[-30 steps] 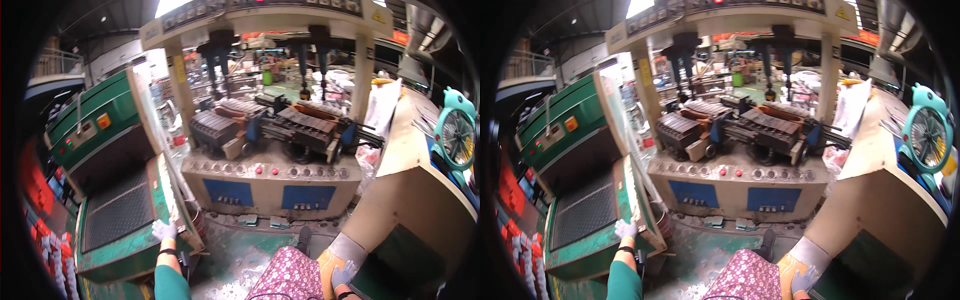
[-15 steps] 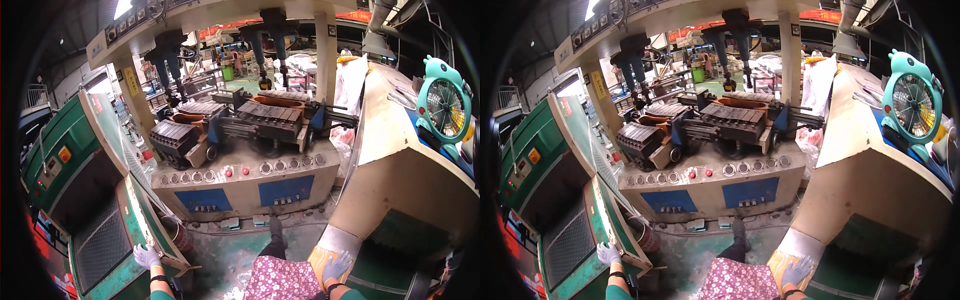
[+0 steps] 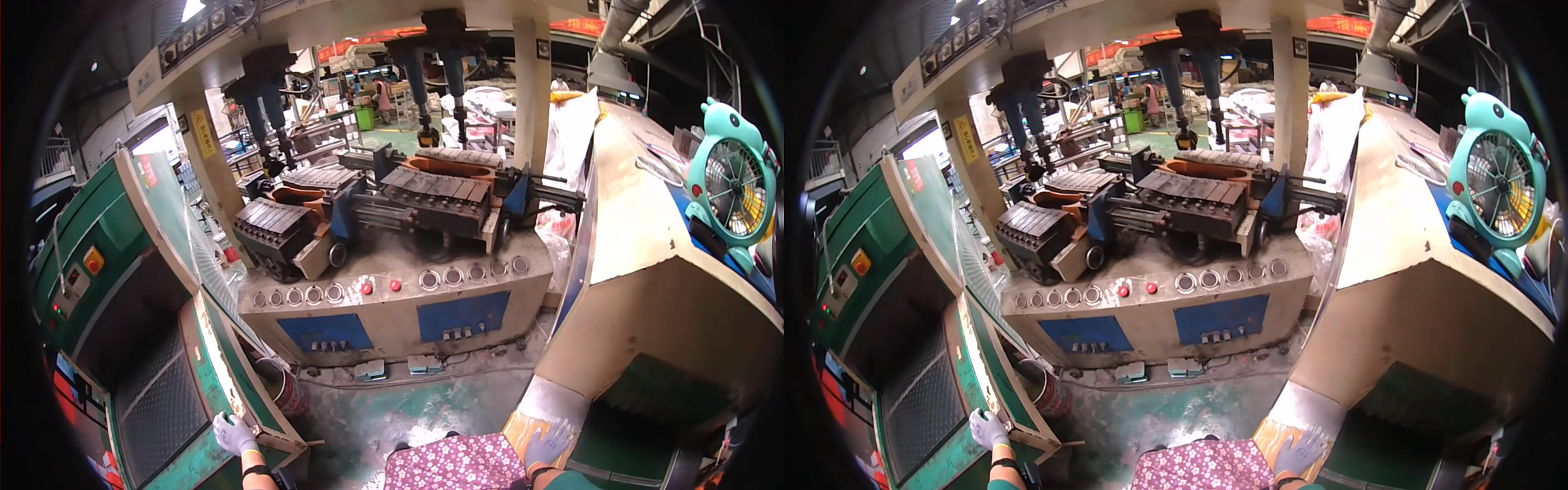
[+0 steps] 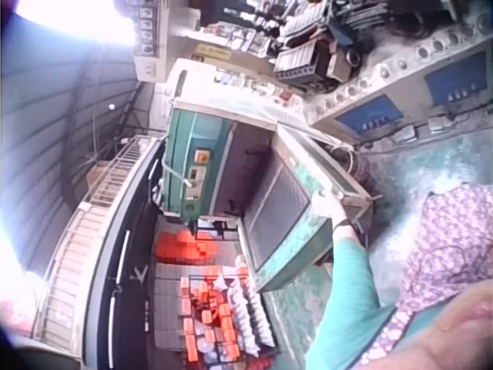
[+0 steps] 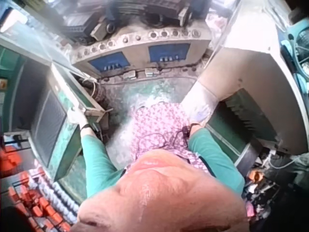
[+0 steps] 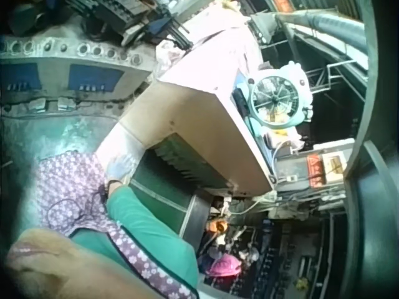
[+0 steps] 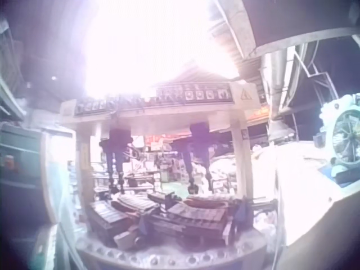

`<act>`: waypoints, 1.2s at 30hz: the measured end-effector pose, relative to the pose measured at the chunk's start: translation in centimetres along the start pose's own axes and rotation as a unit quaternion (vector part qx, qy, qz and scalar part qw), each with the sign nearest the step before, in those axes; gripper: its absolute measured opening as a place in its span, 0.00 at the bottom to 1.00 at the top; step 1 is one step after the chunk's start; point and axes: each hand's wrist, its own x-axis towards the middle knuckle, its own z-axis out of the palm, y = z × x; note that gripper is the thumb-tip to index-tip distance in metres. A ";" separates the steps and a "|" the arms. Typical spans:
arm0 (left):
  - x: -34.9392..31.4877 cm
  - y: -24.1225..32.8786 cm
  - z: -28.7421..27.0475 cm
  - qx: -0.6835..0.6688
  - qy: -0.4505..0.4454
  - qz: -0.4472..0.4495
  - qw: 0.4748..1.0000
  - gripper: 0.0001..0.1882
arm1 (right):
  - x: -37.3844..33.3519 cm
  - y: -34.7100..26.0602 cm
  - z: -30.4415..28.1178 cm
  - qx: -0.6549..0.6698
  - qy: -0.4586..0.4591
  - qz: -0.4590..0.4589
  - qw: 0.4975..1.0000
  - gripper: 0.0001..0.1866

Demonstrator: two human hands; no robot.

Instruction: Operating an industrial heat press or molding machine for shoe manufacturing.

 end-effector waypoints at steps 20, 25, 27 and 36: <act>0.2 -0.3 0.4 -0.005 0.014 0.001 1.000 0.18 | 0.2 -0.5 -0.4 -0.023 -0.023 0.001 0.999 0.40; 0.1 0.0 0.3 -0.015 0.004 -0.005 1.000 0.19 | 0.3 -0.5 -0.8 -0.010 -0.029 0.004 1.000 0.41; 0.0 0.4 0.1 -0.014 -0.006 -0.009 1.000 0.19 | 0.0 -1.3 -2.3 -0.003 -0.051 0.013 0.999 0.41; 0.7 -1.0 0.9 0.005 -0.009 -0.025 1.000 0.23 | 0.3 0.7 0.8 -0.020 -0.039 -0.035 0.998 0.39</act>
